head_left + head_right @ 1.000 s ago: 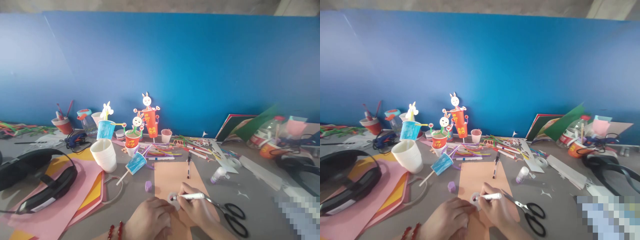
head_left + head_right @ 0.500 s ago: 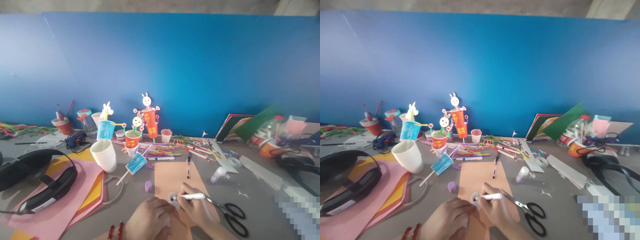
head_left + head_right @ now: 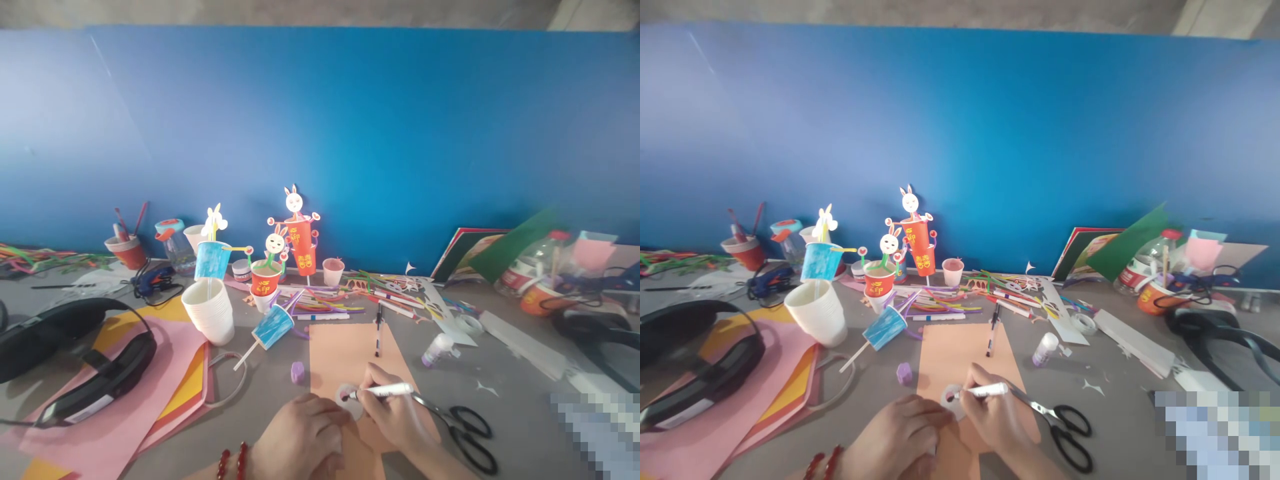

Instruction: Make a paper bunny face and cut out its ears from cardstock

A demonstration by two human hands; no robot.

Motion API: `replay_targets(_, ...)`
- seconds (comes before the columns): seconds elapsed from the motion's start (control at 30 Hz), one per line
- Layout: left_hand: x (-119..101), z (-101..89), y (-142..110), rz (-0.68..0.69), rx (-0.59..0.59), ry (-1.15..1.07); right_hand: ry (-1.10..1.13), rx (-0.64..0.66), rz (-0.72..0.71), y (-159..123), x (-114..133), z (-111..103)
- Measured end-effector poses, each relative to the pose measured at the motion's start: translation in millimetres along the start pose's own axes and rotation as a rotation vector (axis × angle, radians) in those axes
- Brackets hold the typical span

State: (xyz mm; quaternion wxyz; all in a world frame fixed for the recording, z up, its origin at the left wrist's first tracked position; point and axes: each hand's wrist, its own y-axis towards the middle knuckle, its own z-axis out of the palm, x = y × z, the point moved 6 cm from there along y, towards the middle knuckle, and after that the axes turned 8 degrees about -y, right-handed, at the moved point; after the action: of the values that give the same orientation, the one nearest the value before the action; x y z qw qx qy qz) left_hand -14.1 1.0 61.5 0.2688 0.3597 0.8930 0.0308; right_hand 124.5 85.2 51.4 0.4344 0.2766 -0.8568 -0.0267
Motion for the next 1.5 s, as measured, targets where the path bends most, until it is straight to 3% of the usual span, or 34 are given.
replay_targets(0.13, -1.3, -1.6, -0.1, -0.002, -0.023, -0.013, -0.076, 0.035, 0.018, 0.3, 0.9, 0.3)
replay_targets(0.57, -2.3, -4.1, 1.4, 0.015, -0.019, -0.033, 0.016, 0.003, 0.001, -1.6, -8.5, 5.3)
replay_targets(1.13, -3.3, -4.6, 0.8, 0.041, -0.050, -0.034, -0.029, 0.022, 0.001, -0.5, -0.9, 2.1)
replay_targets(1.5, -2.6, -4.9, 0.8, 0.020, -0.060, -0.027, -0.016, 0.015, -0.001, -1.5, -9.5, 6.7)
